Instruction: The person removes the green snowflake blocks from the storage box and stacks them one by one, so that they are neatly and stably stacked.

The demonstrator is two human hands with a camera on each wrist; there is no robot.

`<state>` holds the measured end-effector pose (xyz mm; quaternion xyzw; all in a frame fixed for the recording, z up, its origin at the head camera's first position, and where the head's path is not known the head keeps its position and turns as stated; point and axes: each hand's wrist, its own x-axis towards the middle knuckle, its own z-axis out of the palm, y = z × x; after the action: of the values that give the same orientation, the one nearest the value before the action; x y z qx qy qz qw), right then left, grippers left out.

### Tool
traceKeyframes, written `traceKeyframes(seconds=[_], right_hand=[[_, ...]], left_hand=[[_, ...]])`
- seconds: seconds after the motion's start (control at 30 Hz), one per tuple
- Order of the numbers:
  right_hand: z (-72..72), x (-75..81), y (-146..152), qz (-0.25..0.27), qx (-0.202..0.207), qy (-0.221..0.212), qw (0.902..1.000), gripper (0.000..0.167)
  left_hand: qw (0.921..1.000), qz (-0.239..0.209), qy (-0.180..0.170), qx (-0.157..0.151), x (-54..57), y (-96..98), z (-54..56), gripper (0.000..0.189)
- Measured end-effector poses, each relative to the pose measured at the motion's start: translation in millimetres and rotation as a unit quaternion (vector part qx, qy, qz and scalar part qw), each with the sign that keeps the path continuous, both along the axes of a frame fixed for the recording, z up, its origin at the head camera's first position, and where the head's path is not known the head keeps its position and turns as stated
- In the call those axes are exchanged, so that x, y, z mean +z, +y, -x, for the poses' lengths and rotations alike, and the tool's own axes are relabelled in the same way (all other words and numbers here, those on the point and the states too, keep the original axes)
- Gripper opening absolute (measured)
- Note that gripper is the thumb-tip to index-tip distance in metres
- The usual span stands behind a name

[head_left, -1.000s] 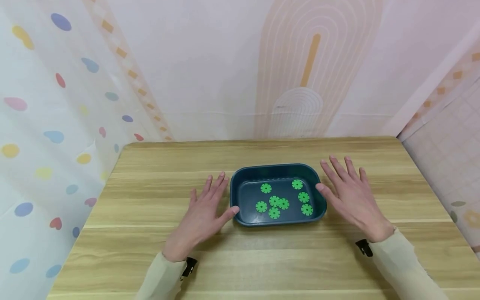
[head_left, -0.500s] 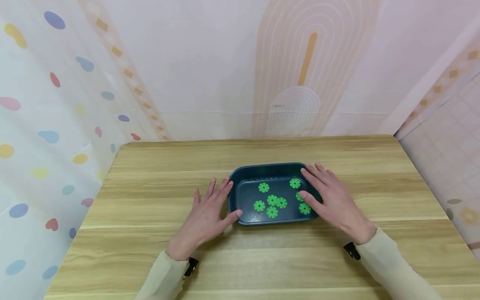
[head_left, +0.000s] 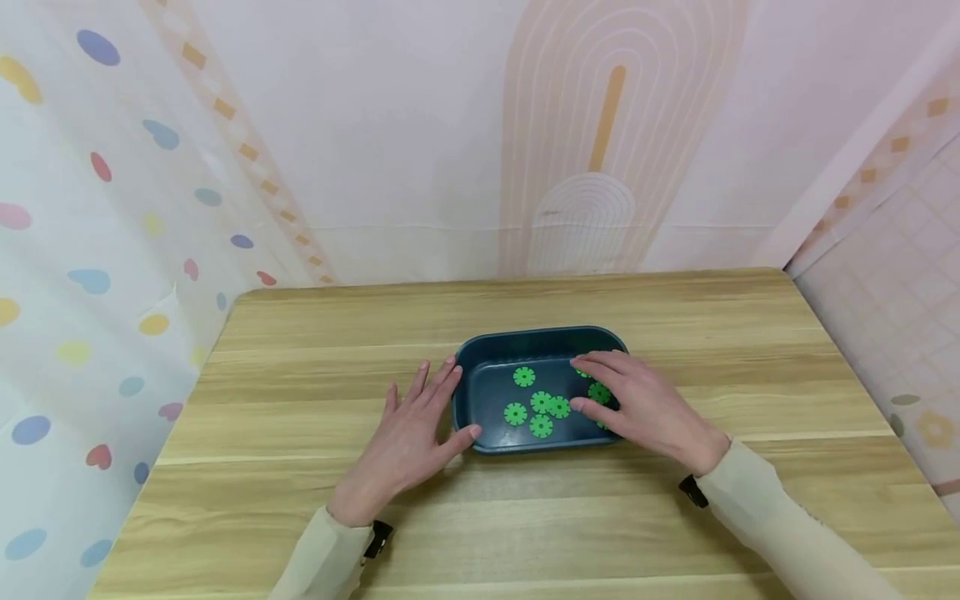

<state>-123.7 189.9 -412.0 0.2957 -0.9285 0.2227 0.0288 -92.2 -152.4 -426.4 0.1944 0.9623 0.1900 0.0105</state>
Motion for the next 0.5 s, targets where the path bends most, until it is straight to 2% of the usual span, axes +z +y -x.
traceKeyframes(seconds=[0.27, 0.5], right_hand=[[10.1, -0.1, -5, -0.013, 0.052, -0.029, 0.9982, 0.06], [21.8, 2.3, -10, -0.024, 0.097, -0.049, 0.9938, 0.051]], left_hand=[[1.0, -0.005, 0.003, -0.001, -1.6, -1.2, 0.0, 0.088], [1.0, -0.003, 0.007, 0.0, -2.1, -0.7, 0.6, 0.088]])
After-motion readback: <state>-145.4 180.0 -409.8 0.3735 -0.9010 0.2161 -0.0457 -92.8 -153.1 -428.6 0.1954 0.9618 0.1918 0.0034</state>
